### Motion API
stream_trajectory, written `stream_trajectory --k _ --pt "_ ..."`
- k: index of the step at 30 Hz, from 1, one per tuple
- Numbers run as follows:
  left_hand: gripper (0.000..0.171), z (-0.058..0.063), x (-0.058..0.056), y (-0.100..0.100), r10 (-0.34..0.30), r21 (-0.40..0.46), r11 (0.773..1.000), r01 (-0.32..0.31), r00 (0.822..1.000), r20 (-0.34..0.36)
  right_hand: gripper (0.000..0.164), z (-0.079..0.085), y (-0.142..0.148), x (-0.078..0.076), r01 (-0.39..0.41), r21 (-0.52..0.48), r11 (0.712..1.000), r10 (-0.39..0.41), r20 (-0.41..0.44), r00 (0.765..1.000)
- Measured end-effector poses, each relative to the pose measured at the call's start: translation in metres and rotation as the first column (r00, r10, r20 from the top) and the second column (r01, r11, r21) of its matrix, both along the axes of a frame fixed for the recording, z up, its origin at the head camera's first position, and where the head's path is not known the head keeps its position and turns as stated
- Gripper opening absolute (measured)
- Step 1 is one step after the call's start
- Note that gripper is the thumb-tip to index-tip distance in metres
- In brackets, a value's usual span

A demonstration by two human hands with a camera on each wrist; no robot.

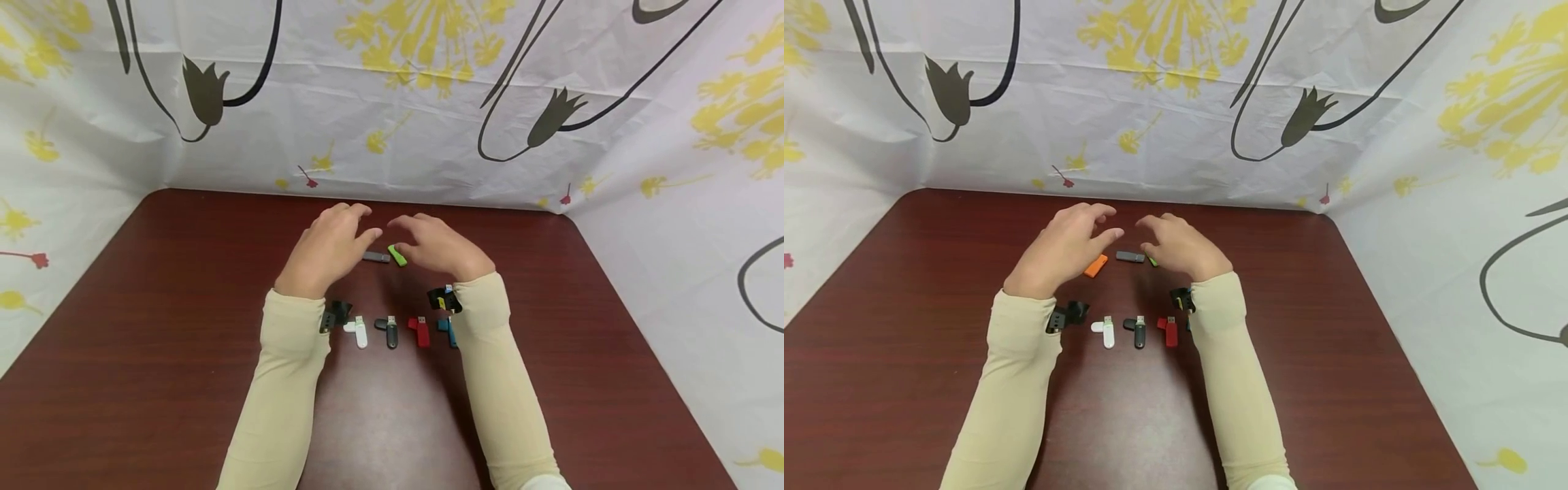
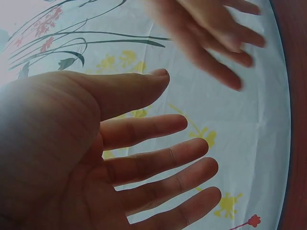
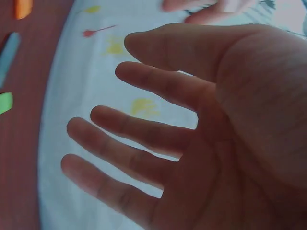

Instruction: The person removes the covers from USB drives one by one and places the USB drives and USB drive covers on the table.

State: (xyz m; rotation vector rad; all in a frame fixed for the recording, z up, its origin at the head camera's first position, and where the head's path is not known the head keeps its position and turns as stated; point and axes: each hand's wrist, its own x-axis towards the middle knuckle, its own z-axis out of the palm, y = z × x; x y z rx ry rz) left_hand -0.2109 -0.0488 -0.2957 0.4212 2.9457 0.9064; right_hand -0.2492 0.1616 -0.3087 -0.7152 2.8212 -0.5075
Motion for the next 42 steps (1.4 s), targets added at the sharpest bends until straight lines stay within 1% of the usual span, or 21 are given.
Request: stream_trajectory --k 4,8,14,18,23,31,34,40,42 --pt "0.052 -0.001 0.0 0.0 0.0 0.008 1.0 0.0 1.0 0.003 0.051 -0.018 0.0 -0.011 0.023 0.047 0.999 -0.027 0.065 0.998" --pt "0.052 -0.001 0.0 0.0 0.001 0.008 1.0 -0.001 1.0 0.001 0.053 -0.033 -0.004 -0.02 0.046 0.086 0.995 -0.056 0.11 0.992" --pt "0.052 -0.002 0.0 0.003 -0.018 0.003 1.0 0.018 1.0 0.002 0.049 -0.051 -0.013 -0.026 0.029 0.148 0.989 -0.05 0.139 0.989" --pt "0.052 -0.003 -0.001 0.005 -0.022 -0.003 1.0 0.022 1.0 0.009 0.052 -0.059 -0.016 -0.027 0.052 0.177 0.983 -0.082 0.165 0.983" --pt "0.052 -0.004 0.0 0.006 -0.023 -0.002 1.0 0.023 1.0 0.011 0.056 -0.064 -0.016 -0.028 0.103 0.193 0.976 -0.138 0.179 0.974" --pt "0.054 -0.001 0.002 0.003 -0.023 0.007 1.0 0.023 1.0 0.021 0.055 -0.064 -0.01 -0.033 0.078 0.215 0.974 -0.111 0.146 0.983" --pt "0.054 -0.002 0.001 0.004 -0.029 0.006 1.0 0.029 0.999 0.024 0.055 -0.063 -0.007 -0.033 0.099 0.203 0.974 -0.131 0.153 0.979" --pt "0.053 -0.002 0.001 0.004 -0.032 0.01 0.999 0.032 0.999 0.027 0.039 -0.061 0.0 -0.031 0.164 0.168 0.972 -0.193 0.174 0.966" --pt "0.053 -0.002 0.001 0.004 -0.032 0.01 0.999 0.032 0.999 0.027 0.033 -0.061 0.002 -0.031 0.173 0.171 0.97 -0.203 0.175 0.963"
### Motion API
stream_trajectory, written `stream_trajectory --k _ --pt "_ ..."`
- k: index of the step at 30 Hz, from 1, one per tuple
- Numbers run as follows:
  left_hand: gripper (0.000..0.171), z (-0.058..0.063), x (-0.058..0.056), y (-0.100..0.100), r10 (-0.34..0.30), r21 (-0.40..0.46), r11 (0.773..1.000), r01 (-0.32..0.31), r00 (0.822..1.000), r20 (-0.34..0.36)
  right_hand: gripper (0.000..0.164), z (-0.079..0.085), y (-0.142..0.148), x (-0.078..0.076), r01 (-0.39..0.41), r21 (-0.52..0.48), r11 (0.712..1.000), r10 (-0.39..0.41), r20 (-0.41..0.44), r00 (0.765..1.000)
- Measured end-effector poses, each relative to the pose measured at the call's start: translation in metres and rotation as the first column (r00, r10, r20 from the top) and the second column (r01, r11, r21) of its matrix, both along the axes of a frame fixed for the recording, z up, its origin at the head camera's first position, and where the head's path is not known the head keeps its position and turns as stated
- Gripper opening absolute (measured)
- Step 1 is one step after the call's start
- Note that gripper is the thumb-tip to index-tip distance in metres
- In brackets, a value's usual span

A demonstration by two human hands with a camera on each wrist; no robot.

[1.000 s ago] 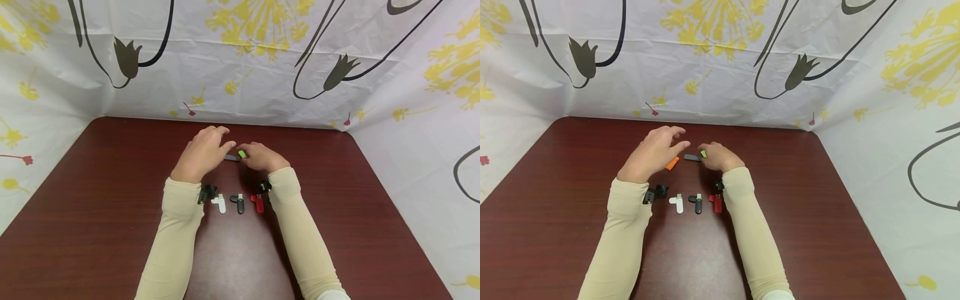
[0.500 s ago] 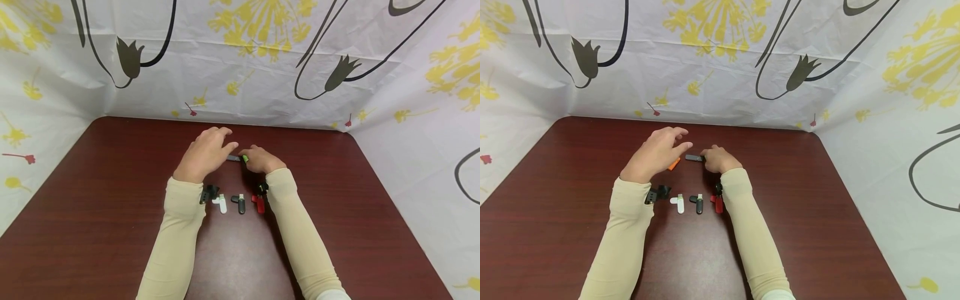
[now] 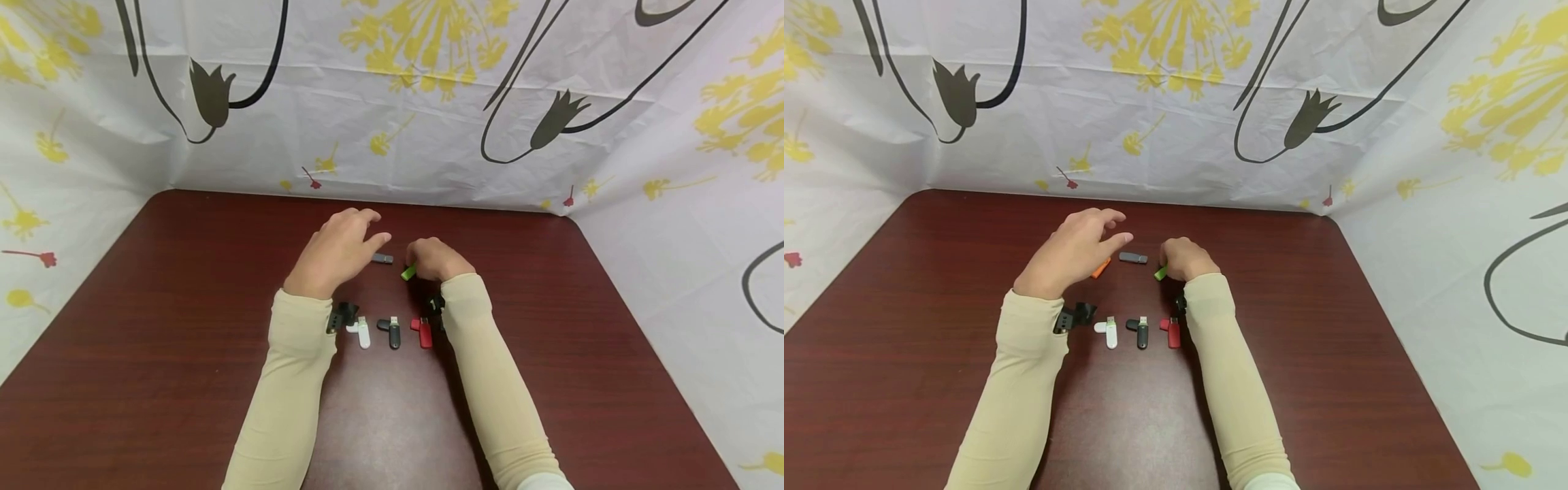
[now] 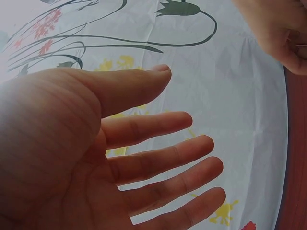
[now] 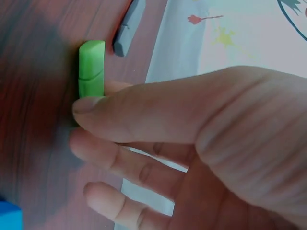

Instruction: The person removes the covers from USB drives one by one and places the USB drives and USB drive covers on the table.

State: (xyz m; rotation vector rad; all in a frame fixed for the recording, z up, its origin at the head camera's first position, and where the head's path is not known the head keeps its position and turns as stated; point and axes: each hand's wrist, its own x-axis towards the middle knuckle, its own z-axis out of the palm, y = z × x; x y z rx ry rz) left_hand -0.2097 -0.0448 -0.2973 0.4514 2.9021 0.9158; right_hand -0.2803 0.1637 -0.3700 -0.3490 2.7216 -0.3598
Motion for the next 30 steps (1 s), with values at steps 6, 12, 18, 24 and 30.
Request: stream_trajectory --k 6,12,18,24,30 --pt "0.053 0.001 0.001 0.0 -0.002 -0.001 1.0 0.002 1.0 -0.001 0.015 0.0 0.004 0.0 0.028 0.015 0.999 -0.028 0.024 0.999" --pt "0.053 0.001 0.001 0.0 -0.005 0.006 1.0 0.005 1.0 0.005 0.005 0.004 0.007 0.0 0.017 0.029 0.999 -0.018 0.044 0.999" --pt "0.053 0.0 0.001 0.0 -0.002 -0.003 1.0 0.002 1.0 -0.004 0.02 0.021 0.01 0.008 -0.002 0.004 1.0 0.002 -0.031 1.0" --pt "0.054 0.0 0.0 0.001 -0.003 -0.009 1.0 0.003 1.0 0.003 0.023 0.048 0.008 0.026 0.0 -0.037 0.999 -0.002 -0.064 0.998" --pt "0.054 -0.001 -0.001 0.003 -0.023 0.012 1.0 0.023 1.0 0.011 0.02 0.068 0.001 0.04 -0.045 -0.049 0.998 0.035 -0.193 0.981"
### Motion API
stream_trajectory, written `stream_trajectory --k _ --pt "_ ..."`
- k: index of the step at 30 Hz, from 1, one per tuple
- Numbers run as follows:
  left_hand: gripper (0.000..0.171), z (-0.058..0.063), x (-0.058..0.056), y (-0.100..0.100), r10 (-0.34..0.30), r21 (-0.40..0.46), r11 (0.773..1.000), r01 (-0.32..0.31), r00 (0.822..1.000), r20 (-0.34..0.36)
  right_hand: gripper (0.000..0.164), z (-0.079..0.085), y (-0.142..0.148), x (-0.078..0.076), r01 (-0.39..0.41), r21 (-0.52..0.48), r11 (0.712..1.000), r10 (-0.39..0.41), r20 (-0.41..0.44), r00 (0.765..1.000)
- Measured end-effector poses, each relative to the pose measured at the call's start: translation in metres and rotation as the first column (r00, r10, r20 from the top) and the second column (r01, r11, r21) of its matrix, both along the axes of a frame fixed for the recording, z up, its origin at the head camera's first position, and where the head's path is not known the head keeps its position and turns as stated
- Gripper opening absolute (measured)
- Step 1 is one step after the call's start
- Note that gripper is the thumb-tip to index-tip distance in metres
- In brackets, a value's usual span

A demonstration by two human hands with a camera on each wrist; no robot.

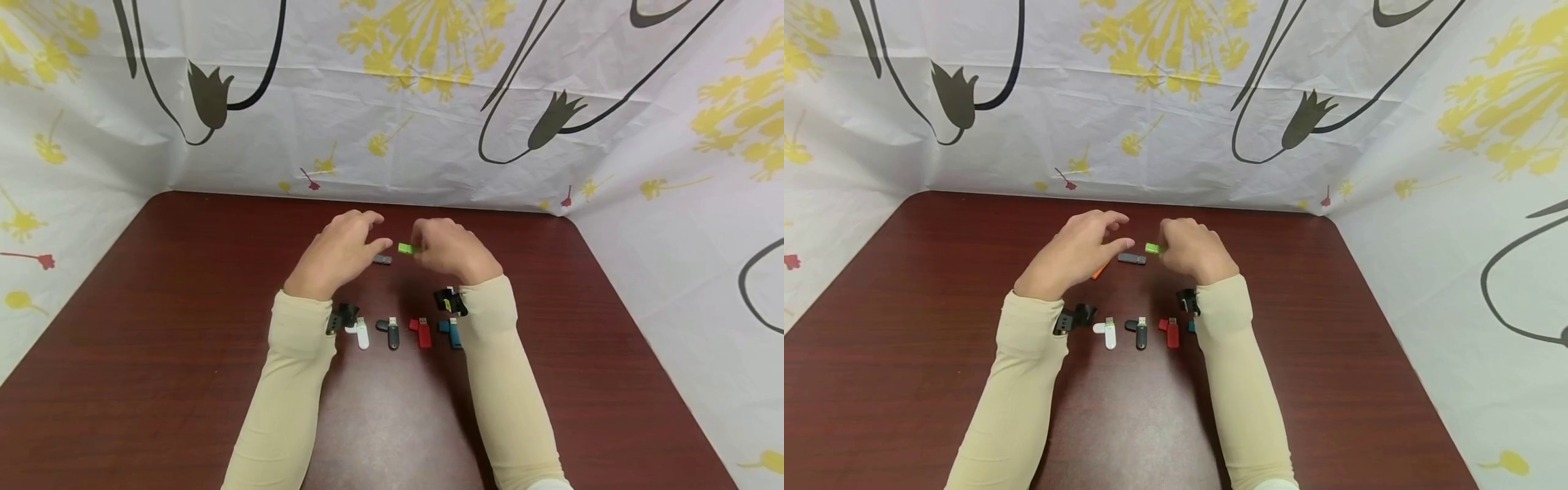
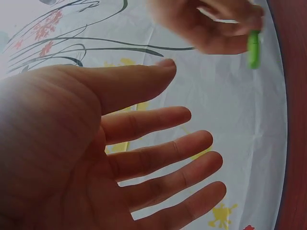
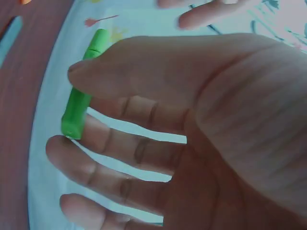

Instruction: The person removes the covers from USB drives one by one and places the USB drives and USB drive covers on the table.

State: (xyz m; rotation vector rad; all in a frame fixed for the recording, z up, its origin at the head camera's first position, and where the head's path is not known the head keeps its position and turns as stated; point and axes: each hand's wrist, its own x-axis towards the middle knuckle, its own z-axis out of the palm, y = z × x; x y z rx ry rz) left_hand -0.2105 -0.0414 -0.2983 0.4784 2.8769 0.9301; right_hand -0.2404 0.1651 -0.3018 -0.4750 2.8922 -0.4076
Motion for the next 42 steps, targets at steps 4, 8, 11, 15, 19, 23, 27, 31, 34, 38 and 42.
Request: stream_trajectory --k 4,8,11,15,19,23,27,31,34,38,42 --pt "0.055 0.001 -0.001 0.004 -0.018 0.005 1.0 0.018 1.0 -0.004 0.016 0.009 -0.004 0.007 -0.065 -0.048 0.997 0.061 -0.09 0.994" --pt "0.048 0.001 -0.001 0.008 -0.039 0.009 0.999 0.039 0.999 -0.025 0.013 0.013 -0.006 0.012 -0.109 -0.1 0.989 0.092 -0.154 0.984" --pt "0.038 0.001 0.0 0.009 -0.048 0.027 0.998 0.05 0.998 -0.048 0.013 0.016 -0.006 0.015 -0.118 -0.116 0.986 0.096 -0.181 0.979" --pt "0.028 0.0 0.0 0.01 -0.057 0.066 0.996 0.062 0.995 -0.081 0.015 0.021 -0.006 0.02 -0.126 -0.129 0.984 0.098 -0.2 0.975" --pt "0.024 0.0 -0.003 0.01 -0.063 0.087 0.993 0.074 0.991 -0.119 0.016 0.023 -0.005 0.022 -0.138 -0.156 0.978 0.103 -0.212 0.972" --pt "0.023 0.0 -0.004 0.011 -0.06 0.089 0.993 0.075 0.984 -0.168 0.017 0.022 -0.004 0.022 -0.146 -0.177 0.973 0.104 -0.226 0.969" --pt "0.021 0.0 -0.004 0.011 -0.058 0.101 0.992 0.081 0.976 -0.211 0.019 0.021 -0.003 0.022 -0.148 -0.181 0.972 0.103 -0.237 0.966" --pt "0.02 0.0 -0.004 0.01 -0.056 0.11 0.99 0.084 0.971 -0.234 0.02 0.023 -0.003 0.023 -0.144 -0.187 0.972 0.096 -0.243 0.965" --pt "0.02 0.0 -0.004 0.009 -0.057 0.116 0.989 0.087 0.968 -0.243 0.019 0.023 -0.002 0.022 -0.155 -0.195 0.969 0.102 -0.254 0.962" --pt "0.02 0.0 -0.005 0.009 -0.066 0.116 0.988 0.097 0.966 -0.248 0.017 0.022 0.001 0.02 -0.182 -0.206 0.961 0.123 -0.27 0.955" --pt "0.021 0.001 -0.005 0.008 -0.08 0.113 0.987 0.111 0.965 -0.249 0.016 0.023 0.004 0.02 -0.19 -0.215 0.958 0.128 -0.273 0.954"
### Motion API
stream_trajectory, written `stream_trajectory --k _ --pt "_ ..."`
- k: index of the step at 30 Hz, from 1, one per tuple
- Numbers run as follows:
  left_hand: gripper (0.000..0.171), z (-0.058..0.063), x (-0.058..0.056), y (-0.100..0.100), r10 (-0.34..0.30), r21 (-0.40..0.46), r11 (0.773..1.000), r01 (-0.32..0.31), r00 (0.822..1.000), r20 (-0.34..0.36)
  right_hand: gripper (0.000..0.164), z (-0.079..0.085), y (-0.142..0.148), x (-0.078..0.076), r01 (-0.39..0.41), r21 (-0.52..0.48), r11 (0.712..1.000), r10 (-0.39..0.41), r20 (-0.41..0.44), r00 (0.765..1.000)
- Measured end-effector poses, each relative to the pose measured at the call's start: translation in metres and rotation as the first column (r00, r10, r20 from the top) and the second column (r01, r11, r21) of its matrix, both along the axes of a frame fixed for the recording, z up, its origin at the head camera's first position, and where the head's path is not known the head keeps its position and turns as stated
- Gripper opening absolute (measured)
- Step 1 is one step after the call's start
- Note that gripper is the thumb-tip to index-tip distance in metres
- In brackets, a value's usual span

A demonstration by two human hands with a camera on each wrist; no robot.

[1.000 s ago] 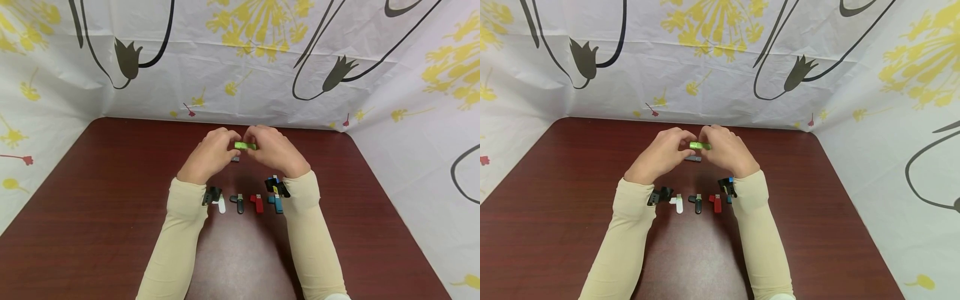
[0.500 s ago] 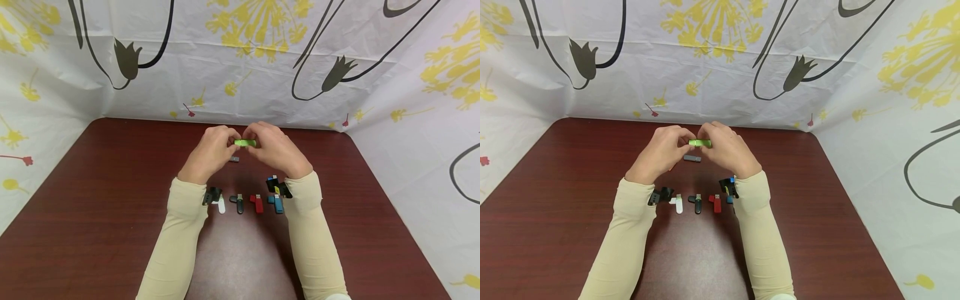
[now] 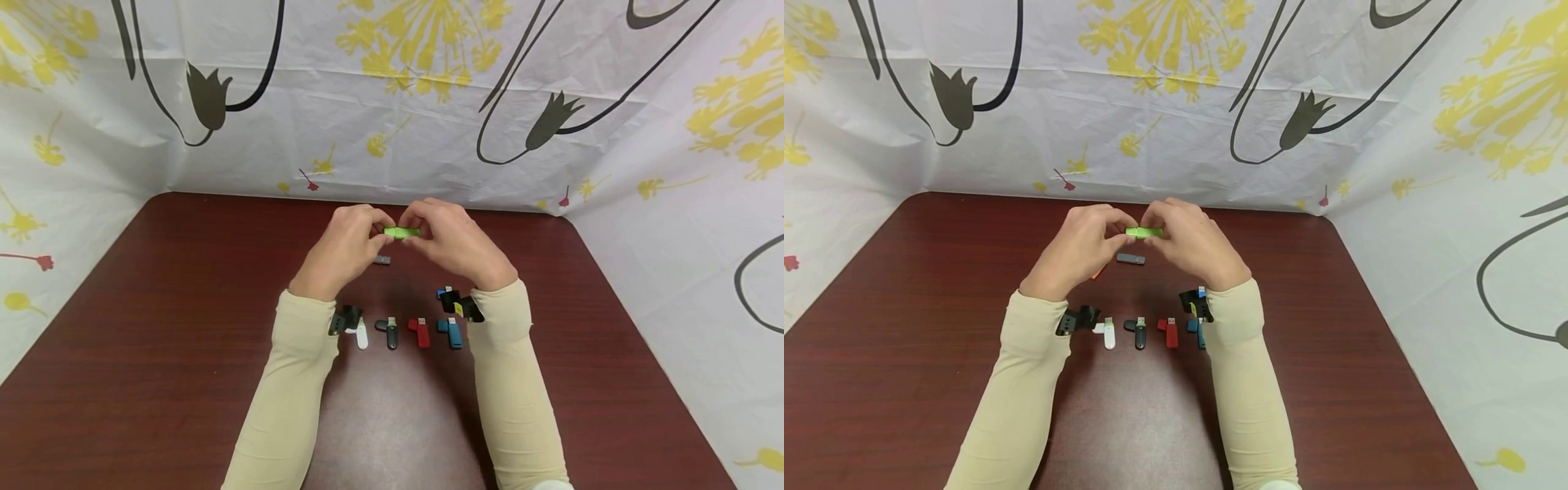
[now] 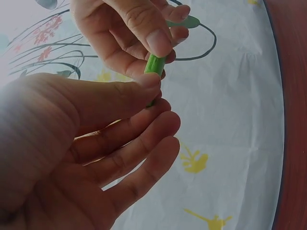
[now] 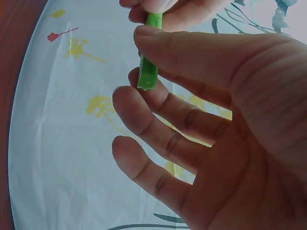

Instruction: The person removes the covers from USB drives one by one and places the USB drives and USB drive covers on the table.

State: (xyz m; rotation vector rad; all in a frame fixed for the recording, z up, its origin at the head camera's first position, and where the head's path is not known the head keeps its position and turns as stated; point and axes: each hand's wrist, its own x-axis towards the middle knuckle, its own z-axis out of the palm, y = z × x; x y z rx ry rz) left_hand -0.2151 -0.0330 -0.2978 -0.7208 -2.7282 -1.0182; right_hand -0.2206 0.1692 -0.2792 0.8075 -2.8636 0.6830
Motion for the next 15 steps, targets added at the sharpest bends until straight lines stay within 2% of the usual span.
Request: stream_trajectory --k 8,15 --pt "0.02 0.0014 0.0016 0.003 -0.028 0.01 1.0 0.028 1.0 0.006 0.016 0.0011 0.0063 -0.0002 0.001 -0.005 1.0 -0.001 0.004 1.0" --pt "0.019 0.0002 0.0011 0.0026 -0.016 0.009 1.0 0.016 1.0 -0.001 0.015 0.001 0.0084 -0.0006 -0.007 -0.013 1.0 0.007 -0.004 1.0"
